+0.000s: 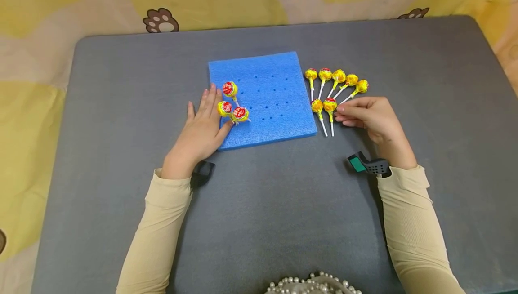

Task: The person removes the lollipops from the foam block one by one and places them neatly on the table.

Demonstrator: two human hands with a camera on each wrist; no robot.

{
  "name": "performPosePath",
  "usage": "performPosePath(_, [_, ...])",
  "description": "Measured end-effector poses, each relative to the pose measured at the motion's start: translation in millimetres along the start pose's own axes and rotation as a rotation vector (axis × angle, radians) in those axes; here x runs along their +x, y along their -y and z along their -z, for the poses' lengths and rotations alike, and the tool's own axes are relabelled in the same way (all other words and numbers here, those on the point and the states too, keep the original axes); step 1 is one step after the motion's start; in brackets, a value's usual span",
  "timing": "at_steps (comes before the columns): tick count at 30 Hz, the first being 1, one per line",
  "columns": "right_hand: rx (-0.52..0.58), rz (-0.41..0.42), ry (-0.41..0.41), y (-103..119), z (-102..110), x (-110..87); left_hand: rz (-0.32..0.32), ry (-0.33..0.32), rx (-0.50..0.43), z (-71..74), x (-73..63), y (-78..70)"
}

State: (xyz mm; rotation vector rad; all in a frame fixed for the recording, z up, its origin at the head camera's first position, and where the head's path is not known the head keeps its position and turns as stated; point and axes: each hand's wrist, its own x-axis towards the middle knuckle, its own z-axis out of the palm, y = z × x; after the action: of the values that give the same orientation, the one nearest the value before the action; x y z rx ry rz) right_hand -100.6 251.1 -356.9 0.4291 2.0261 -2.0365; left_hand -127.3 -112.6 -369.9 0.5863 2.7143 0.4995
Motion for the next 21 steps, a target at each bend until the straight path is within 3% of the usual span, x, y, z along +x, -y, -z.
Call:
performPosePath(10, [0.034,0.024,0.028,6.5,-4.5,-3.2,0.001,0.004,0.005,0.6,-0.3,-1.4])
performPosePath(21, [0.025,0.062,0.132,12.1,-26.7,2.1,0.008,0.000,0.012,0.2,-1.0,-1.1])
